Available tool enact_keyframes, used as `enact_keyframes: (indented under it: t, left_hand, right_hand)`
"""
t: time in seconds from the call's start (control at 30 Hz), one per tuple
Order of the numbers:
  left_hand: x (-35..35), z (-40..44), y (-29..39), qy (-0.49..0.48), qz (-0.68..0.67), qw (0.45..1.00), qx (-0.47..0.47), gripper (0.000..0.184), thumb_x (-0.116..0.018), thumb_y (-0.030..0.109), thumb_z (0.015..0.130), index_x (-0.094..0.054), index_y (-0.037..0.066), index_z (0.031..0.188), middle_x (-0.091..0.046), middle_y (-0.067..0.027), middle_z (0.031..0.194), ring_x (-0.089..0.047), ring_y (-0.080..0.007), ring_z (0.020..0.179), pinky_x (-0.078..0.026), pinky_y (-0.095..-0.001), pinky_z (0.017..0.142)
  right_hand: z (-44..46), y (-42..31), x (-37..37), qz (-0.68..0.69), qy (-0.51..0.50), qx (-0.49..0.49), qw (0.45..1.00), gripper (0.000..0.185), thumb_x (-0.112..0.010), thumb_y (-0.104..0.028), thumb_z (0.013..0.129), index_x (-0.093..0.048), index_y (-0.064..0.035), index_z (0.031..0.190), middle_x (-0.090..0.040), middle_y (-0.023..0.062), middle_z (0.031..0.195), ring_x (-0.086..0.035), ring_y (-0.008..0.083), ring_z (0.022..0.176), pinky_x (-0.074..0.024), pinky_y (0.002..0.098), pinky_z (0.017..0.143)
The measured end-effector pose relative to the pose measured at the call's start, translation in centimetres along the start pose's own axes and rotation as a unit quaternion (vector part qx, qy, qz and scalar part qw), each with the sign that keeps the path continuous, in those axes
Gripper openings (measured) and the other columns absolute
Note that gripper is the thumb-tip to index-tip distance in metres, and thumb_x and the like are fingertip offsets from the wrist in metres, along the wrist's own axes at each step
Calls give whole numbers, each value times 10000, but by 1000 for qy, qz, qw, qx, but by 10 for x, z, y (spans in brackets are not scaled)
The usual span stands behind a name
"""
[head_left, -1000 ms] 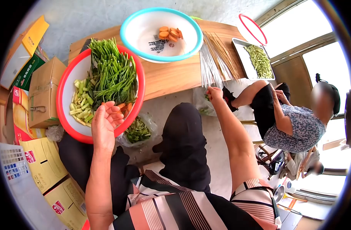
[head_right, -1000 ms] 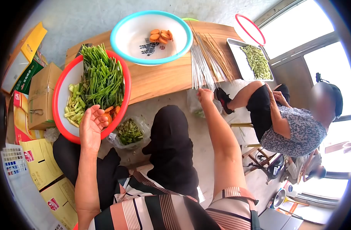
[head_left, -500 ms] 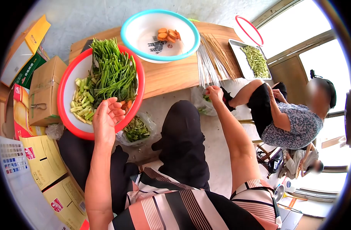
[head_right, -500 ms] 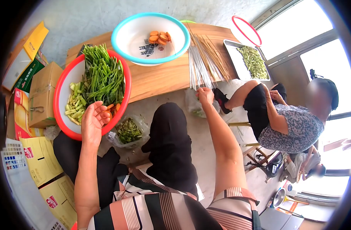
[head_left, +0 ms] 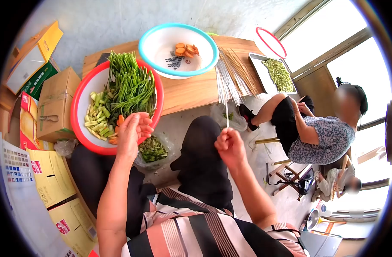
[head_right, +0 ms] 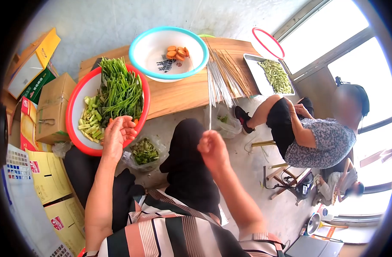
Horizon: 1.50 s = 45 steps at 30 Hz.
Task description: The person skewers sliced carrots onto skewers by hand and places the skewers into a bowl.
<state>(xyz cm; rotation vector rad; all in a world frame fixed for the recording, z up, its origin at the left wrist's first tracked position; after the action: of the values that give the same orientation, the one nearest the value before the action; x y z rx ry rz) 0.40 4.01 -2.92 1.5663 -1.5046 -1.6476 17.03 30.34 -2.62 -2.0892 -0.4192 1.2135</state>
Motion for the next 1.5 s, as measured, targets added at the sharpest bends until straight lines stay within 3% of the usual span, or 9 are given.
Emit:
enact_keyframes:
  t: [0.3, 0.5, 0.73, 0.8, 1.0, 1.1, 1.27, 1.43, 1.5]
  left_hand:
    - [-46, -26, -22, -205, 77, 974, 51, 396, -472, 358, 973, -560, 17, 1156, -632, -76, 963, -602, -83, 653, -430, -165, 499]
    - [-37, -28, -20, -207, 38, 977, 42, 241, -515, 248, 963, -601, 24, 968, -610, -31, 768, -596, -85, 597, -459, -190, 488]
    - [-32, -31, -10, -179, 11, 983, 33, 239, -493, 239, 972, -589, 22, 989, -604, -33, 758, -592, -91, 592, -493, -212, 516]
    - [-29, -31, -4, -173, 12, 985, 10, 235, -482, 231, 977, -585, 23, 1009, -594, -29, 748, -588, -94, 593, -495, -215, 521]
    - [-7, -28, 12, -86, -14, 995, -39, 207, -477, 177, 957, -576, 15, 1039, -561, -8, 691, -541, -72, 555, -453, -207, 497]
    - [37, -22, 38, 105, -100, 978, -151, 205, -462, 113, 937, -555, 6, 1085, -505, 2, 657, -448, -66, 498, -379, -204, 449]
    - [74, -46, 95, 208, -153, 920, -295, 216, -436, 80, 923, -540, 7, 1098, -458, 8, 642, -393, -66, 491, -329, -212, 426]
    - [89, -56, 106, 230, -137, 908, -321, 232, -419, 108, 965, -545, 17, 1136, -439, -1, 641, -394, -82, 500, -332, -227, 453]
    - [92, -56, 108, 238, -130, 907, -323, 233, -416, 107, 965, -542, 16, 1138, -438, -1, 641, -392, -81, 500, -328, -225, 451]
  right_hand:
    - [-73, 65, -64, -325, -91, -29, 941, 200, -534, -167, 920, -633, -11, 844, -551, 1, 651, -437, 50, 546, -336, 196, 507]
    - [-74, 93, -72, -427, -153, -29, 891, 219, -541, -201, 928, -644, -15, 877, -555, -1, 663, -462, 68, 566, -369, 220, 516]
    - [-74, 76, -99, -602, -198, 152, 758, 178, -551, -141, 898, -607, 18, 842, -554, 79, 654, -517, 154, 587, -422, 284, 555]
    - [-72, 78, -101, -586, -201, 129, 774, 187, -545, -147, 901, -602, 15, 829, -554, 74, 649, -515, 146, 588, -419, 280, 553]
    - [-68, 86, -111, -508, -214, 36, 833, 254, -516, -213, 923, -608, 0, 818, -551, 42, 619, -479, 95, 563, -392, 261, 521]
    - [-62, 95, -118, -420, -202, -21, 884, 247, -504, -212, 934, -622, -41, 800, -550, -11, 619, -441, 40, 537, -354, 200, 492]
    - [-41, 120, -155, -418, -211, -38, 883, 242, -493, -171, 934, -588, -21, 770, -545, -2, 614, -434, 53, 523, -352, 207, 499]
    - [8, 183, -188, -387, -207, -48, 897, 269, -504, -225, 920, -607, -32, 764, -538, 1, 574, -446, 57, 488, -337, 225, 444]
    - [21, 203, -212, -448, -273, 56, 849, 229, -516, -205, 918, -614, -25, 816, -565, 15, 622, -449, 67, 477, -347, 235, 439]
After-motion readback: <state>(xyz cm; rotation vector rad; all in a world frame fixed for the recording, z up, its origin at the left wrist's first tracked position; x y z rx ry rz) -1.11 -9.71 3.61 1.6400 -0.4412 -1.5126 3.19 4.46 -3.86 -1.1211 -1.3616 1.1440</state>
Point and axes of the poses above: each hand's wrist, its own z-axis towards the middle knuckle, its own x-axis out of the back of the hand, y = z × x, the point moved 7 cm from there along z, towards the middle knuckle
